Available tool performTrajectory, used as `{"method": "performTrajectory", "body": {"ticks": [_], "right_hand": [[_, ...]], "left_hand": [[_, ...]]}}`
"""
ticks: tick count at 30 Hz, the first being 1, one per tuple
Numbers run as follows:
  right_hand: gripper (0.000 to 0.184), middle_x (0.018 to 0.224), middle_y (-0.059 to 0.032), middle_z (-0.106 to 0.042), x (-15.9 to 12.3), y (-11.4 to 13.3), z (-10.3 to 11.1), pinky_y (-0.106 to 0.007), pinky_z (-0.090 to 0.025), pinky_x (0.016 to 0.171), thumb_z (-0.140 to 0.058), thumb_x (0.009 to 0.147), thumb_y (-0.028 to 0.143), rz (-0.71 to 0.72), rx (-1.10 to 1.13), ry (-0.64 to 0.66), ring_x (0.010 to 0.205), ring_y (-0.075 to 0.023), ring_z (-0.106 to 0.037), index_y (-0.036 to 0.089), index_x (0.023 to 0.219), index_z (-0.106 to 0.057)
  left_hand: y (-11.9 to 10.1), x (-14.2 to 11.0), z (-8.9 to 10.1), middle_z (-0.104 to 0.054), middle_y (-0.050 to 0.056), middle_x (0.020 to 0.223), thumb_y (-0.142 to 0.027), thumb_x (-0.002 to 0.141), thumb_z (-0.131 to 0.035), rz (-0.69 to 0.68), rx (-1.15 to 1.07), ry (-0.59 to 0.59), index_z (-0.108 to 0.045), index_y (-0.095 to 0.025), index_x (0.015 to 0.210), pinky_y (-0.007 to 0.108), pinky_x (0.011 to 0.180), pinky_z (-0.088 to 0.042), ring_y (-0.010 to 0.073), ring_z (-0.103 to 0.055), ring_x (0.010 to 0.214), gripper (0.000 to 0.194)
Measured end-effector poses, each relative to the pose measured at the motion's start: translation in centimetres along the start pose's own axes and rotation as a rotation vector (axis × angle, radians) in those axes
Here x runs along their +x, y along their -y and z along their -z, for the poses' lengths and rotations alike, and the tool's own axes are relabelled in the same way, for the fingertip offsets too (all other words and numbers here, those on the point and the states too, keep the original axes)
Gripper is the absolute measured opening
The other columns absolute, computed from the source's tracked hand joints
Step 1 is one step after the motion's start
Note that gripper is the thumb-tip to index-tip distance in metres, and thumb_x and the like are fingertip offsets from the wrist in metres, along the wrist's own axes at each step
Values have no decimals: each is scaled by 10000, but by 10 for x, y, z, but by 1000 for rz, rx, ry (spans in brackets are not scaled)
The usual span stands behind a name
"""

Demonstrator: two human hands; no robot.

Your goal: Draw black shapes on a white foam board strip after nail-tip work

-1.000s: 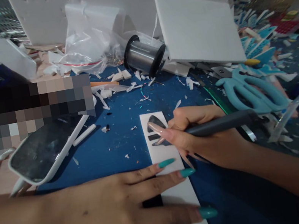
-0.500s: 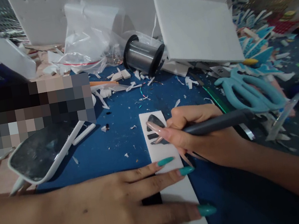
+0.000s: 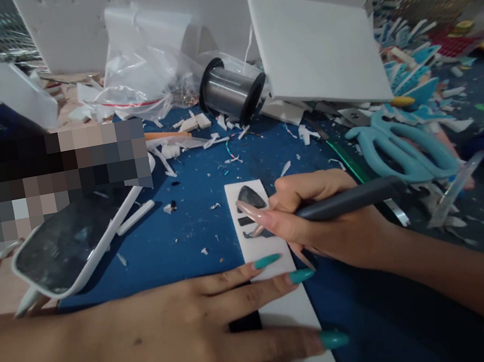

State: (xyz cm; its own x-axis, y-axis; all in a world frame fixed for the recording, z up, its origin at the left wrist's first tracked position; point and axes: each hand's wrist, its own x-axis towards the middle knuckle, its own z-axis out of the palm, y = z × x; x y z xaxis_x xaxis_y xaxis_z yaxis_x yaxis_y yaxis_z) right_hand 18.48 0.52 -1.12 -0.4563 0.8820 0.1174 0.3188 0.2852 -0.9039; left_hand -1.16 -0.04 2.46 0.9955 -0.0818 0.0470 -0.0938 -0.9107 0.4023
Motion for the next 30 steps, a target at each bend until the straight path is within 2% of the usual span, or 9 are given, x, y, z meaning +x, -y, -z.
{"method": "performTrajectory", "body": {"ticks": [5,7,9,12,19,25,30], "right_hand": [[385,436,89,-448,1,1,0,-133,-318,331,-618,849,197,-20,33,28,339,-16,-449,177,525,-411],[379,442,86,-458,1,1,0,-130,-328,342,-621,849,196,-13,34,29,347,-15,-458,173,528,-421],[381,441,86,-459,0,1,0,-130,-323,342,-617,854,193,-2,62,22,346,-14,-452,172,533,-413],[389,444,90,-449,0,-1,0,-135,-312,335,-605,865,192,-3,128,1,335,-12,-431,176,548,-381],[389,460,92,-454,-1,-1,-1,-140,-333,363,-603,864,174,12,90,-7,358,-15,-451,179,555,-368],[405,462,99,-393,1,1,1,-156,-279,360,-625,829,122,56,-9,-11,367,-11,-410,176,546,-340],[395,451,93,-418,0,2,2,-165,-276,344,-599,844,132,11,16,-3,355,-21,-401,185,544,-346]], "left_hand": [[-1,-2,-1,-516,4,1366,-377,913,-479,-13,26,121,-696,-213,902,401,1009,-506,296,-524,1235,272],[-2,-6,-6,-506,0,1382,-376,912,-476,-15,24,78,-690,-211,944,396,1034,-485,289,-505,1256,273],[-4,-11,-14,-486,-1,1410,-383,917,-452,25,33,-45,-674,-209,1000,405,1085,-428,281,-449,1308,294],[-6,-17,-26,-452,-10,1443,-376,916,-447,45,49,-99,-653,-213,1053,407,1118,-381,280,-382,1356,296],[-7,-19,-29,-474,1,1430,-393,928,-417,18,75,-115,-633,-200,1120,405,1117,-384,270,-415,1338,347],[-7,-19,-29,-477,-3,1428,-387,927,-422,23,104,-115,-643,-206,1084,401,1114,-390,271,-424,1332,326],[-8,-19,-30,-475,-5,1429,-386,924,-419,29,78,-124,-648,-210,1038,408,1119,-382,271,-418,1336,310]]}}
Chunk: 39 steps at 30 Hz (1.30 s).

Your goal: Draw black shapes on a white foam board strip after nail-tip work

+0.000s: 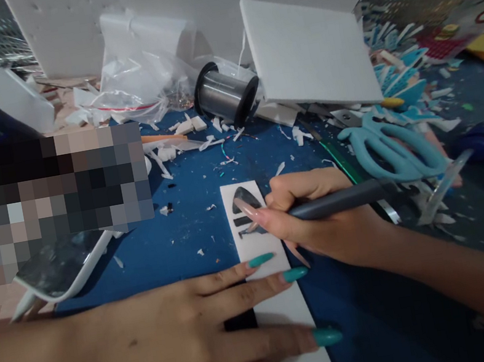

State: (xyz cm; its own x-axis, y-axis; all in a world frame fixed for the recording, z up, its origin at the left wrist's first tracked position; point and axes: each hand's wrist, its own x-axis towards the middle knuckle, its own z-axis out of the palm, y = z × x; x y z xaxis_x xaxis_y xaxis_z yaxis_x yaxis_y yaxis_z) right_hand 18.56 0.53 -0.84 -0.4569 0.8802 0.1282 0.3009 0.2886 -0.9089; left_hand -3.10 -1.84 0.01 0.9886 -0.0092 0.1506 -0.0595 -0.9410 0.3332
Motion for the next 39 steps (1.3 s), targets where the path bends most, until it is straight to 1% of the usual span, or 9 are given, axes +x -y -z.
{"method": "performTrajectory", "body": {"ticks": [6,13,20,24,26,29,30,35,39], "right_hand": [[380,442,89,-436,-1,3,1,-154,-266,314,-587,840,131,-56,17,-2,342,-24,-423,187,542,-358],[375,428,94,-427,-2,0,4,-142,-262,307,-590,841,151,-64,25,8,322,-21,-437,185,543,-364],[372,430,89,-452,-4,0,6,-135,-282,298,-595,836,153,-95,40,-4,304,-24,-437,188,536,-377],[392,426,85,-437,-3,0,6,-144,-278,305,-598,828,155,-88,24,-23,317,-32,-442,191,528,-347],[394,425,85,-428,-4,-1,7,-148,-271,306,-597,828,159,-91,17,-25,318,-33,-444,191,528,-344],[397,423,87,-424,-5,-1,7,-157,-280,308,-598,837,176,-117,17,-25,307,-34,-441,192,529,-348],[399,420,87,-422,-5,-1,8,-161,-283,308,-598,838,179,-124,18,-30,301,-35,-437,193,528,-347],[410,401,91,-383,-5,1,9,-182,-285,322,-601,830,162,-131,2,-39,305,-49,-446,199,519,-336],[426,386,89,-380,-3,2,11,-201,-310,364,-586,834,158,-120,-28,-41,328,-57,-432,207,514,-309]], "left_hand": [[1,-1,-1,-463,2,1438,-377,913,-442,-1,-20,-6,-642,-201,1011,436,1115,-380,287,-403,1343,283],[-1,-2,-3,-423,-13,1465,-379,928,-409,29,-1,-12,-624,-205,1080,418,1125,-368,273,-364,1369,316],[-6,-3,-6,-440,-36,1454,-381,898,-476,57,-36,-26,-647,-218,1029,405,1149,-325,261,-328,1388,270],[-3,0,-3,-459,-41,1437,-383,890,-515,80,-12,-34,-660,-218,1011,389,1139,-346,254,-362,1371,251],[0,2,2,-460,-35,1433,-388,889,-530,54,-1,7,-663,-214,1027,393,1123,-372,263,-387,1355,259],[3,7,11,-458,-30,1424,-390,903,-510,19,-7,111,-674,-217,1034,394,1081,-427,277,-419,1331,272],[4,9,13,-464,-34,1417,-392,909,-499,22,-10,119,-680,-222,1027,388,1071,-441,275,-427,1325,275],[5,11,15,-506,-41,1386,-388,895,-517,29,-48,56,-691,-220,998,353,1064,-456,254,-456,1307,263],[4,8,15,-522,-43,1377,-390,861,-565,25,-61,61,-687,-221,983,356,1065,-456,259,-462,1303,241]]}}
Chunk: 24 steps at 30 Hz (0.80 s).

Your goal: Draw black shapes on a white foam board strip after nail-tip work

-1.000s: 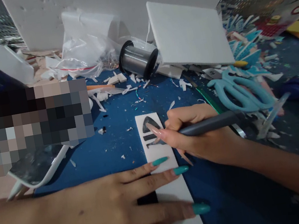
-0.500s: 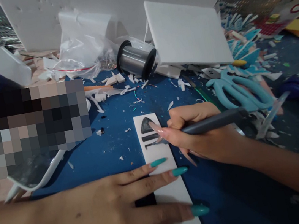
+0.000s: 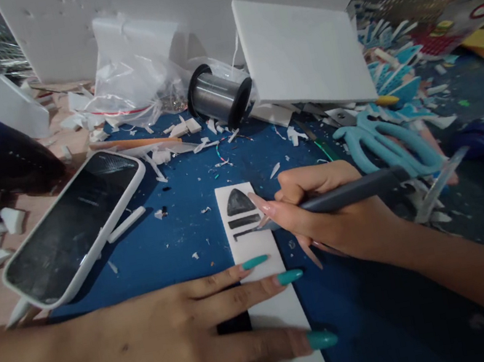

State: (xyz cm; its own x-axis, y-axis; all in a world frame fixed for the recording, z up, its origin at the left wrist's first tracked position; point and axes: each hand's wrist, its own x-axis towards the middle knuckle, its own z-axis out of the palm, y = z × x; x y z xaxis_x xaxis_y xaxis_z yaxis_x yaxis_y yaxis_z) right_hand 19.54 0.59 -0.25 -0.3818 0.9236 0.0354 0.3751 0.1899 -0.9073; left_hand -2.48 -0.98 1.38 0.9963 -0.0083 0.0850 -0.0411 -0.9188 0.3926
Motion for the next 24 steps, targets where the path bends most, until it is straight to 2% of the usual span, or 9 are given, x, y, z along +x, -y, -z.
{"method": "performTrajectory", "body": {"ticks": [8,15,20,24], "right_hand": [[432,399,73,-393,1,-1,2,-229,-352,398,-570,818,139,10,-33,-24,340,-70,-421,221,510,-278],[435,403,73,-366,1,-1,4,-214,-290,356,-553,818,144,41,-73,-41,345,-62,-387,222,513,-252],[432,413,76,-339,1,-1,4,-215,-295,370,-549,818,152,63,-104,-50,361,-60,-367,222,505,-260],[433,422,75,-328,1,-2,4,-222,-284,367,-553,817,159,52,-87,-51,363,-62,-362,225,509,-256]], "left_hand": [[0,2,-2,-468,-38,1415,-391,886,-525,-19,47,71,-672,-221,1026,388,1069,-447,283,-429,1322,264],[0,1,1,-472,-40,1414,-397,890,-514,-16,54,67,-671,-222,1021,399,1057,-456,286,-395,1343,270],[0,0,-1,-502,-54,1390,-389,886,-519,-1,67,14,-680,-233,979,360,1057,-458,258,-422,1332,242],[-1,0,-1,-469,-55,1413,-399,901,-495,-4,53,48,-680,-239,984,362,1055,-458,266,-405,1341,258]]}}
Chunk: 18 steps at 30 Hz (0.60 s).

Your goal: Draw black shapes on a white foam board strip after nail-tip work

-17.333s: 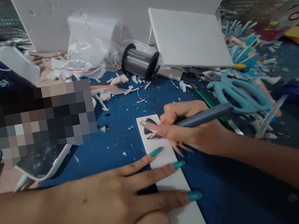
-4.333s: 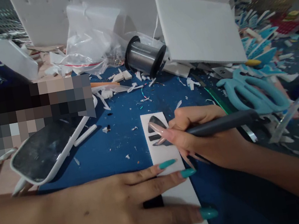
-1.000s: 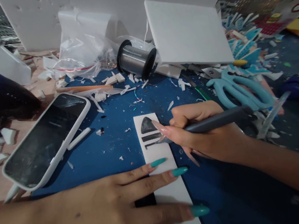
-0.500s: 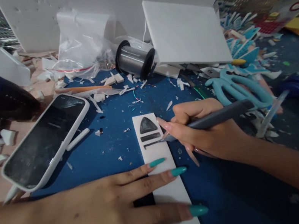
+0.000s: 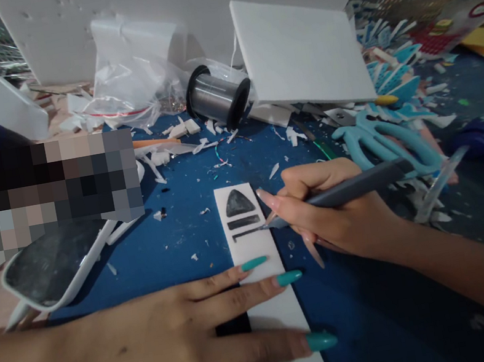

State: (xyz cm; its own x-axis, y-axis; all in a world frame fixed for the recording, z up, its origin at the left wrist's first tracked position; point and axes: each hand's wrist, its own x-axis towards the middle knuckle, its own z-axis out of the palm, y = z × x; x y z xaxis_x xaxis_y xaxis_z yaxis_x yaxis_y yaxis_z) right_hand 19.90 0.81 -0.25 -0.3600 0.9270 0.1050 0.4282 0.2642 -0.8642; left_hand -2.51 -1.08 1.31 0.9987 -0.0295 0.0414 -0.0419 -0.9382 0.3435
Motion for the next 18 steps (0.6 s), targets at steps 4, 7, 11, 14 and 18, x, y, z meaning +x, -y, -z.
{"method": "performTrajectory", "body": {"ticks": [4,7,11,14,18], "right_hand": [[442,411,66,-334,1,2,-1,-233,-265,363,-545,809,148,-30,-2,-10,359,-68,-357,227,515,-224],[446,403,62,-331,1,3,-1,-235,-252,357,-540,802,144,-38,4,-19,353,-69,-350,225,515,-208],[438,399,64,-333,-1,1,-1,-226,-245,356,-546,802,146,-28,3,-35,352,-60,-345,216,506,-231],[438,397,66,-332,-1,0,-1,-225,-244,363,-546,805,129,-25,-9,-44,356,-57,-345,211,505,-238],[444,413,65,-330,0,0,-1,-241,-239,374,-540,806,124,-4,-15,-32,351,-58,-332,214,509,-223]], "left_hand": [[0,1,1,-471,-44,1413,-394,899,-499,-20,3,33,-672,-229,1013,390,1051,-461,282,-392,1346,265],[1,2,1,-481,-42,1410,-396,890,-515,-7,-5,-8,-674,-224,1004,383,1060,-454,276,-415,1334,260],[1,1,0,-502,-53,1395,-394,871,-546,1,-28,-48,-682,-230,984,350,1062,-459,256,-437,1322,241],[0,0,-1,-515,-55,1383,-381,866,-557,7,-19,-51,-681,-233,970,349,1067,-454,247,-447,1316,219],[-1,0,-1,-499,-48,1398,-391,885,-520,6,-11,-34,-670,-225,989,379,1062,-452,270,-416,1334,247]]}}
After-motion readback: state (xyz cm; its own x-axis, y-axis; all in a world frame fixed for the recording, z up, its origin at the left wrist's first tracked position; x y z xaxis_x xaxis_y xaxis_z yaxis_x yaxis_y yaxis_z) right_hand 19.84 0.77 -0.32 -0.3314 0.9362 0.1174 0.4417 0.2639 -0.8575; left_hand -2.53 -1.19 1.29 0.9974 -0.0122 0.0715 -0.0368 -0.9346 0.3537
